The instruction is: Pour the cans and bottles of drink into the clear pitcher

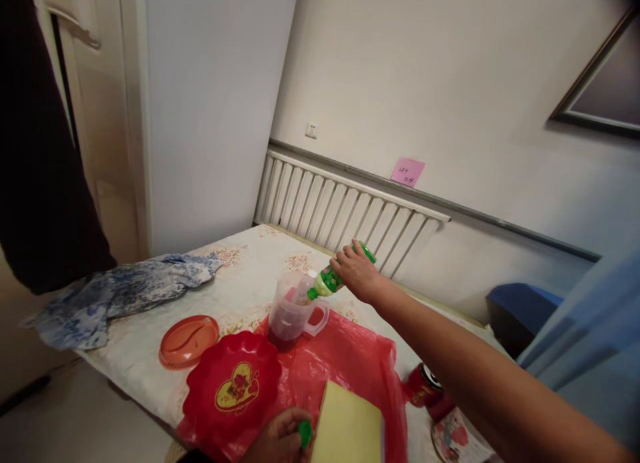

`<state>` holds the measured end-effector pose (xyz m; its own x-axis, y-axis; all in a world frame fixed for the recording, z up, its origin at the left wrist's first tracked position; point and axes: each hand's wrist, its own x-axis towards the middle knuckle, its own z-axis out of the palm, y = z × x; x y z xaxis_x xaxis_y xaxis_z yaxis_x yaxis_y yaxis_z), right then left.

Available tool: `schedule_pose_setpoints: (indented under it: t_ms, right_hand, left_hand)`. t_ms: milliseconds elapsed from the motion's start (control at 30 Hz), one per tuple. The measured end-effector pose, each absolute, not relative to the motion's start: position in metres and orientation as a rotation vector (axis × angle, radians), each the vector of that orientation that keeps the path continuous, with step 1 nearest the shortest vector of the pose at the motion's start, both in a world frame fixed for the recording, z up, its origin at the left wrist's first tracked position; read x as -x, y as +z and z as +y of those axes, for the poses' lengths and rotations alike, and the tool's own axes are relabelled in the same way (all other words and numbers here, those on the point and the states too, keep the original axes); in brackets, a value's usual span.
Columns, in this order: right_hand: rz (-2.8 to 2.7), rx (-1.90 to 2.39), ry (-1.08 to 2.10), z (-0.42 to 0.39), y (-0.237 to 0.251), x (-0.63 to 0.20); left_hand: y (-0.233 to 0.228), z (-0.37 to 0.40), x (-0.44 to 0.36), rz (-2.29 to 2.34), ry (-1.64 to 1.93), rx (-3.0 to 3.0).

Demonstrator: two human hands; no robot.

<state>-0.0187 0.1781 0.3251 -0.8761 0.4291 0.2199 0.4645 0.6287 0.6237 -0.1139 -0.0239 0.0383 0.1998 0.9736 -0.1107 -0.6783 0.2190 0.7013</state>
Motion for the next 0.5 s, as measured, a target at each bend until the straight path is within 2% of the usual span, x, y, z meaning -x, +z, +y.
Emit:
schedule_pose_setpoints:
  t_ms: [167, 500]
  right_hand:
    - [-2.772, 0.727, -1.211, 0.179, 0.325, 0.021]
    - [-2.787, 0.768, -1.085, 0.178, 0.323, 0.02]
  left_hand:
    - [0.039, -0.025, 0.113, 0.624, 1.242, -0.573]
    - [0.027, -0.023, 0.115, 0.624, 1.256, -0.593]
